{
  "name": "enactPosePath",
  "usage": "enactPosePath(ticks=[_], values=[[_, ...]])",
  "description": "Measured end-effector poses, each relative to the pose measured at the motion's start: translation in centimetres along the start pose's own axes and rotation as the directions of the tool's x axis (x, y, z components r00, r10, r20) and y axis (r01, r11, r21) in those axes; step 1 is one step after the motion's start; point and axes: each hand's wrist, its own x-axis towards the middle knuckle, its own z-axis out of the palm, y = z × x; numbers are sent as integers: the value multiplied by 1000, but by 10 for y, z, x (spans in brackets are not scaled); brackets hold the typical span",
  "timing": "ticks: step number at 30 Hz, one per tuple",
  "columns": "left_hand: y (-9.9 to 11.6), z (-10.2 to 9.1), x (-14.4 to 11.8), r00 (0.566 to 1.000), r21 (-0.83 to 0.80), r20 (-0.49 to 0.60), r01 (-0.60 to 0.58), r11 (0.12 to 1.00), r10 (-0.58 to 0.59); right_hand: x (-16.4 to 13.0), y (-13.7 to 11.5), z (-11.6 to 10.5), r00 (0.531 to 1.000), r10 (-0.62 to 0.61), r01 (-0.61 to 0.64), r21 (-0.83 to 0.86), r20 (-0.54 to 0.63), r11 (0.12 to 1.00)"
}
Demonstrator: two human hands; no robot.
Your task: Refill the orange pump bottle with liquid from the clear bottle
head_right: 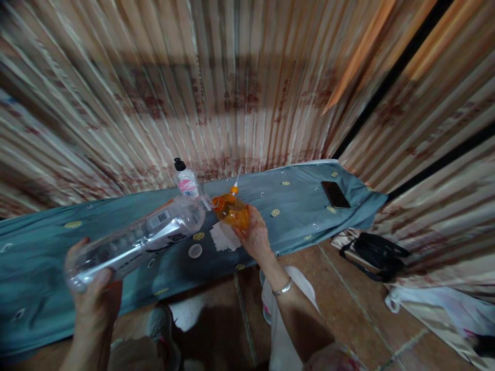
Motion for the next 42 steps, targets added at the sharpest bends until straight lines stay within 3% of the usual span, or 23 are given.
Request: enactPosePath(ticks=[11, 22, 36, 42], values=[[-3, -2, 2, 1000, 105, -15, -13, 994, 15, 0, 0, -1, 1000, 2, -2, 10, -16, 1000], [-2, 0, 1, 1000, 1, -14, 12, 1000, -12, 1, -3, -1, 1000, 10, -10, -21, -12, 1000], [-7, -1, 2, 1000, 19, -24, 6, 1000, -5, 2, -5, -2, 1000, 31, -31, -2, -1, 1000], [-7, -2, 2, 996, -25, -63, 62, 998, -64, 1, -6, 0, 999, 53, -53, 7, -8, 999]])
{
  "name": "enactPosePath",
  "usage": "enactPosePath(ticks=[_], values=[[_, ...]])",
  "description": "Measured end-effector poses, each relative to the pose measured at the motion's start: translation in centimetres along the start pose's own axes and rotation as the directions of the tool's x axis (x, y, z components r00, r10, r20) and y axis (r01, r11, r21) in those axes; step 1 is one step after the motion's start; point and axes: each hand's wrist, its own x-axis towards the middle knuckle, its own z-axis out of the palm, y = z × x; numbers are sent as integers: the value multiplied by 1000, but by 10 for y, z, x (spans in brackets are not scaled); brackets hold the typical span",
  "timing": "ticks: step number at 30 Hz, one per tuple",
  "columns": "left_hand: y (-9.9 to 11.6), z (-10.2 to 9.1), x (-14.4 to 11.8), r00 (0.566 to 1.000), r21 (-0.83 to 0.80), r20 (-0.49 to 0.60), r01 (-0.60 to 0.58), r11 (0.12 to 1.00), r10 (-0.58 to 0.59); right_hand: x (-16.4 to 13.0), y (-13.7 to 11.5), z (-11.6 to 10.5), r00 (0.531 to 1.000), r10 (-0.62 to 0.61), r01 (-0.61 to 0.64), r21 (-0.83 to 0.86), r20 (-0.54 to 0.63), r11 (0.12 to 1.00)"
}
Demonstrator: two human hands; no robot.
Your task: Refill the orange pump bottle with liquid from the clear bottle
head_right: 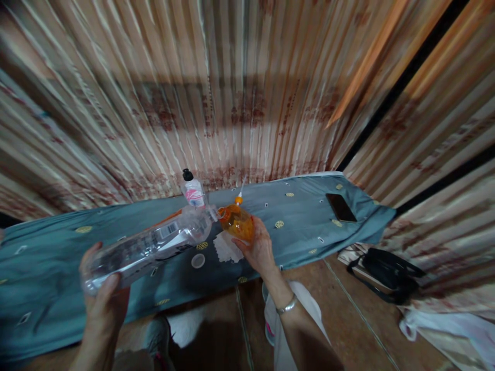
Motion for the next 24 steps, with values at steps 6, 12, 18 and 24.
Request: enactPosePath(ticks=[6, 12, 18, 24], values=[[3, 2, -2, 1000, -19, -17, 6, 1000, -6, 2, -3, -1, 999, 36, -36, -5, -13, 999], [4, 7, -4, 997, -44, -42, 56, 997, -58, 7, -9, -7, 997, 71, -72, 18, 30, 997], [1, 6, -3, 1000, 33, 2, 26, 999, -26, 5, -5, -5, 997, 74, -74, -22, 19, 997], [1, 4, -1, 1000, -1, -5, 12, 1000, -12, 5, 0, 0, 1000, 16, -15, -65, 10, 998]])
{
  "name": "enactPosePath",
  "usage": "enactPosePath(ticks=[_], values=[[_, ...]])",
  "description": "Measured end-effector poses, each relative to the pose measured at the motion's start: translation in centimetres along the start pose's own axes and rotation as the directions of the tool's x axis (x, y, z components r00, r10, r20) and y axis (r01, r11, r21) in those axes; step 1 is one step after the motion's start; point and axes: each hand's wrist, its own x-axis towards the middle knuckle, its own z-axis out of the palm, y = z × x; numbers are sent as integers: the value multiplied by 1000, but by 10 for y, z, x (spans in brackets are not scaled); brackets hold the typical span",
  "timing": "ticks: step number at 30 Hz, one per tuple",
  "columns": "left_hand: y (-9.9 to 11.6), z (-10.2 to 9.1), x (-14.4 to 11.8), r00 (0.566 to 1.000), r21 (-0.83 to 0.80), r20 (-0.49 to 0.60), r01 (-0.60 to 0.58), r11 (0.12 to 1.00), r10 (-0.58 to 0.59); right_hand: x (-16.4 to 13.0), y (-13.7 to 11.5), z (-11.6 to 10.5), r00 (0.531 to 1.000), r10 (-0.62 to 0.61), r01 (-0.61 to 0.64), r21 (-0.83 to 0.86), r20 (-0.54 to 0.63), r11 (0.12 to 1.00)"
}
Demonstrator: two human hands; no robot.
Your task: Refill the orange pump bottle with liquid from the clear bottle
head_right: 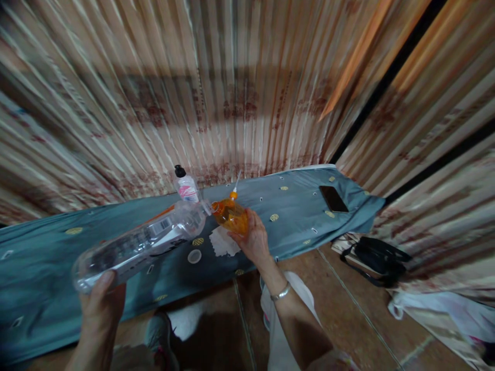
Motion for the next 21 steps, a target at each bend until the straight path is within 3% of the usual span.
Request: enactPosePath(ticks=[21], values=[[4, 9, -3, 999, 34, 44, -7, 999, 6, 1, -3, 0, 998, 59, -59, 21, 3, 998]])
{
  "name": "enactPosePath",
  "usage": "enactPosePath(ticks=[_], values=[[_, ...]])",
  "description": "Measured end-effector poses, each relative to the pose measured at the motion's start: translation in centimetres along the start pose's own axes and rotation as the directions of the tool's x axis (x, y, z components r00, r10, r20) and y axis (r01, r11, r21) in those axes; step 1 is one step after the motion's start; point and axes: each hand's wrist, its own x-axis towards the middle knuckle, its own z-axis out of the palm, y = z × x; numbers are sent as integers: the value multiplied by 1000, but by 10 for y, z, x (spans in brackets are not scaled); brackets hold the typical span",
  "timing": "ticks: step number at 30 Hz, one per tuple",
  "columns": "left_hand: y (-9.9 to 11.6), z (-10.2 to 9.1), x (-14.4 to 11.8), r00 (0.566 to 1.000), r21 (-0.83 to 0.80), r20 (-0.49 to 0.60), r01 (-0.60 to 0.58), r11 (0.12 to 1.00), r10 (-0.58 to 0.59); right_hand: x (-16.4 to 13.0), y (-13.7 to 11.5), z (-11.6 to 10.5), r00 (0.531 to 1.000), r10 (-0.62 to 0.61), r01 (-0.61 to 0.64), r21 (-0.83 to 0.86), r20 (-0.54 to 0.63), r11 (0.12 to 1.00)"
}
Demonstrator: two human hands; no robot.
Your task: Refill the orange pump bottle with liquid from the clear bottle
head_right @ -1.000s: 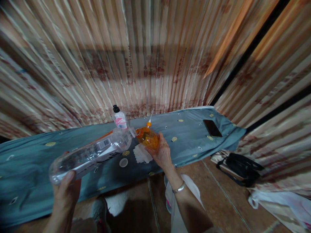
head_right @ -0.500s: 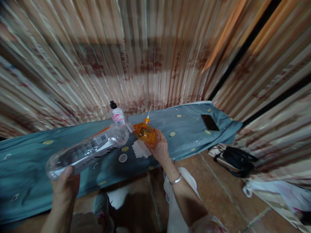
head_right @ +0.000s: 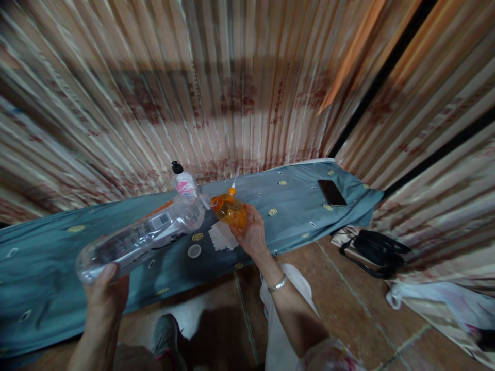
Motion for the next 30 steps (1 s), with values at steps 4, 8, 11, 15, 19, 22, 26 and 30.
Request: enactPosePath(ticks=[4, 8, 11, 15, 19, 22, 26, 30], values=[[1, 4, -1, 1000, 21, 22, 8, 1000, -8, 1, 0, -1, 1000, -2, 2, 12, 12, 1000], [3, 7, -2, 999, 6, 20, 25, 1000, -25, 2, -1, -3, 1000, 6, -7, 35, 28, 999], [5, 8, -2, 999, 4, 14, 44, 999, -44, 2, -2, -4, 1000, 4, -5, 34, 30, 999], [5, 3, -2, 999, 9, -6, 46, 999, -46, 2, -3, -4, 1000, -11, 10, 29, 22, 1000], [6, 1, -2, 1000, 0, -3, 6, 1000, -6, 1, -1, -1, 1000, -18, 18, 22, 11, 1000], [9, 4, -4, 1000, -13, 9, 10, 1000, -9, 1, 1, 0, 1000, -11, 11, 17, 15, 1000], [12, 5, -5, 1000, -7, -19, 6, 1000, -6, 0, 1, 0, 1000, -13, 12, 19, 24, 1000], [11, 5, -4, 1000, -11, -27, -2, 1000, 2, 1, 0, -4, 1000, -12, 11, 26, 28, 1000]])
